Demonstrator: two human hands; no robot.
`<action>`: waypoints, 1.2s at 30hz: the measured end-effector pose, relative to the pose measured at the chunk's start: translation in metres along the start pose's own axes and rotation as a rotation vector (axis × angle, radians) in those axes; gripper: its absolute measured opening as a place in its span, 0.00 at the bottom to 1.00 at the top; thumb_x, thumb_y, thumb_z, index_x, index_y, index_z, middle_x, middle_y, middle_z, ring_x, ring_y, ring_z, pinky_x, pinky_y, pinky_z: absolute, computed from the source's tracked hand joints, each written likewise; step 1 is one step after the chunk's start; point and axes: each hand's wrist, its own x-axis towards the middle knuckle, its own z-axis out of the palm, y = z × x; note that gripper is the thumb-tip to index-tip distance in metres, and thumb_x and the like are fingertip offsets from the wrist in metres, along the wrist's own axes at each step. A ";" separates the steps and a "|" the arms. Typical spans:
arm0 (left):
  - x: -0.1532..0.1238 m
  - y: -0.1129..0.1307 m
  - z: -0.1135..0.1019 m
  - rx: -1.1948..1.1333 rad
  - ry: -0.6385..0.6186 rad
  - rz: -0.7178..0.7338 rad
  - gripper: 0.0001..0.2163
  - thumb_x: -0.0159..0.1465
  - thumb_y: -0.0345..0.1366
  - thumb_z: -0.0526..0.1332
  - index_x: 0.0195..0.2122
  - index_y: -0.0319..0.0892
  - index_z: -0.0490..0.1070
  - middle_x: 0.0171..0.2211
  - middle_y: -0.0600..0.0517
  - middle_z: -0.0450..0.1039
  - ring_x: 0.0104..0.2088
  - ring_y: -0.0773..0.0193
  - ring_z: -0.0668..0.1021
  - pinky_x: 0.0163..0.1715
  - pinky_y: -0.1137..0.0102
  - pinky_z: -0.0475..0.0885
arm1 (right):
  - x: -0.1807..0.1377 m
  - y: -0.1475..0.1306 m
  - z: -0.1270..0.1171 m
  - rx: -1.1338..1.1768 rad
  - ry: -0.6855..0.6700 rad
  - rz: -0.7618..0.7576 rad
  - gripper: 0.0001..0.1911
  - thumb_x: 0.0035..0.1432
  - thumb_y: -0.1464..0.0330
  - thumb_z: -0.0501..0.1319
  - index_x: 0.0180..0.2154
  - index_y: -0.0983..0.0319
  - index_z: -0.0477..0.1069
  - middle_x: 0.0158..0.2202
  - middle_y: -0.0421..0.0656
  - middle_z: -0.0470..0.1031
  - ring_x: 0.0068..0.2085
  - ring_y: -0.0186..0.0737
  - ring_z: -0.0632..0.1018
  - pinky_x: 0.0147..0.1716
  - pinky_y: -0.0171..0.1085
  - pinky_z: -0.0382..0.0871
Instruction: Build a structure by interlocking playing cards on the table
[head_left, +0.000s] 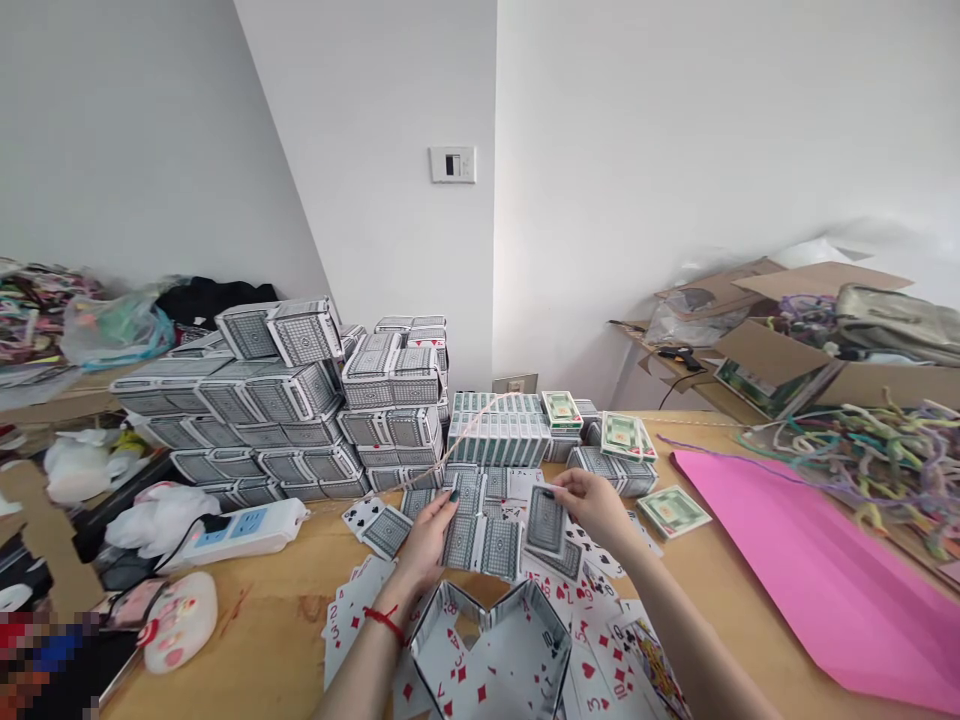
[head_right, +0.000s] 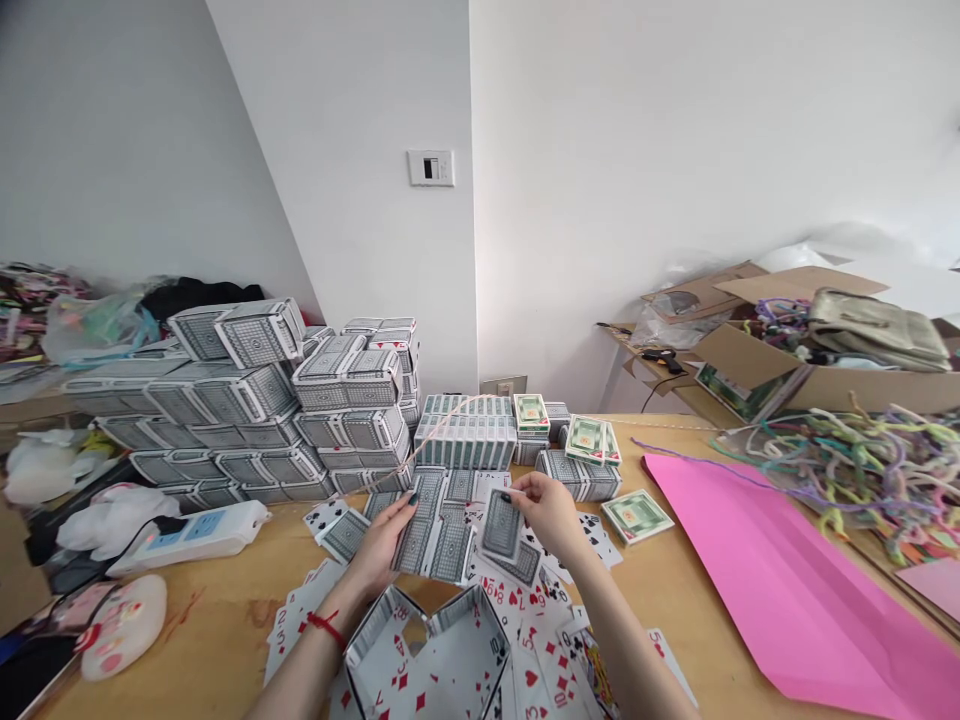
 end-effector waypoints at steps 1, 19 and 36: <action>0.000 0.000 0.000 0.000 -0.001 -0.002 0.12 0.52 0.36 0.65 0.38 0.40 0.73 0.36 0.46 0.77 0.39 0.58 0.77 0.40 0.66 0.70 | 0.000 -0.001 0.001 0.133 -0.014 0.023 0.09 0.52 0.62 0.56 0.28 0.60 0.63 0.18 0.37 0.68 0.21 0.36 0.72 0.21 0.34 0.64; -0.001 0.000 0.002 -0.045 -0.072 -0.010 0.16 0.47 0.37 0.67 0.38 0.39 0.73 0.33 0.47 0.77 0.33 0.61 0.78 0.32 0.72 0.70 | -0.001 -0.002 0.013 0.436 0.127 0.037 0.22 0.37 0.64 0.68 0.38 0.61 0.71 0.40 0.46 0.76 0.36 0.43 0.78 0.32 0.37 0.74; 0.002 -0.002 0.000 0.026 -0.176 0.042 0.22 0.48 0.40 0.66 0.45 0.40 0.71 0.38 0.47 0.77 0.37 0.60 0.77 0.36 0.70 0.69 | -0.001 0.000 0.026 0.445 0.188 0.000 0.21 0.40 0.53 0.64 0.28 0.65 0.71 0.12 0.36 0.66 0.13 0.29 0.62 0.12 0.30 0.55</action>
